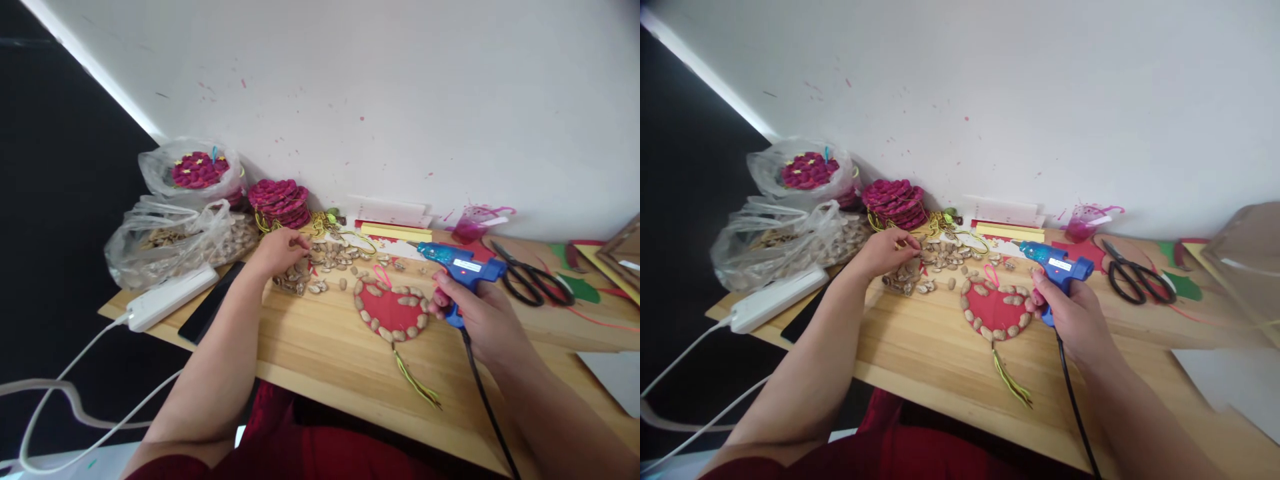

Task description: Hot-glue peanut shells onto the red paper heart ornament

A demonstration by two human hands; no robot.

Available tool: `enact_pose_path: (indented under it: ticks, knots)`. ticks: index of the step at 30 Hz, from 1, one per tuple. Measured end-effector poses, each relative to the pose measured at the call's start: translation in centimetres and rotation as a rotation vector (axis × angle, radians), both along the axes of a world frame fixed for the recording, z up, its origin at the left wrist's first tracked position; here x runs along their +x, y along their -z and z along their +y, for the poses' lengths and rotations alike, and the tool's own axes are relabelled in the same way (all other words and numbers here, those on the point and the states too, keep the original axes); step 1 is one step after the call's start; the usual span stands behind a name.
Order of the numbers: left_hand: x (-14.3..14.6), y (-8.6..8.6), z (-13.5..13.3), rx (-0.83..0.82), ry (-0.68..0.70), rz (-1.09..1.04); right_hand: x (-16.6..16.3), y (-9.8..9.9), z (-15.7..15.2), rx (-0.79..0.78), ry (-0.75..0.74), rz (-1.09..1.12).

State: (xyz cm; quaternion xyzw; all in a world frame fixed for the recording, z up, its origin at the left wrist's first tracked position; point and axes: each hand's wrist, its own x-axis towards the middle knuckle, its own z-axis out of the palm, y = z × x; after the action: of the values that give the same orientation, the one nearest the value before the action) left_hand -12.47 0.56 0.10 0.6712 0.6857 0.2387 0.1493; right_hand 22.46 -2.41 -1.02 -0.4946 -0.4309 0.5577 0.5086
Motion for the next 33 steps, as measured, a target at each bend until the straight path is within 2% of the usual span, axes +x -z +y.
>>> enact_pose_path:
  ticks: [6, 13, 19, 22, 28, 33]
  knots:
    - [0.9, 0.3, -0.1, 0.031, 0.039, -0.067, 0.0, 0.1, 0.1, 0.003, 0.003, 0.001]
    - [2.3, 0.3, -0.1, -0.095, 0.178, -0.145, 0.1, 0.5, 0.2, 0.004, -0.01, -0.02]
    - [2.4, 0.8, -0.1, -0.009, 0.082, -0.273, 0.1, 0.6, 0.2, 0.005, -0.003, -0.021]
    - [2.7, 0.8, -0.3, -0.054, 0.127, -0.346, 0.0, 0.6, 0.2, -0.001, -0.017, -0.021]
    - [4.4, 0.2, -0.8, -0.169, 0.289, -0.152, -0.1, 0.6, 0.0, -0.01, -0.047, -0.021]
    - [5.0, 0.2, -0.8, -0.235, 0.324, -0.219, -0.2, 0.0, -0.3, -0.003, -0.069, -0.058]
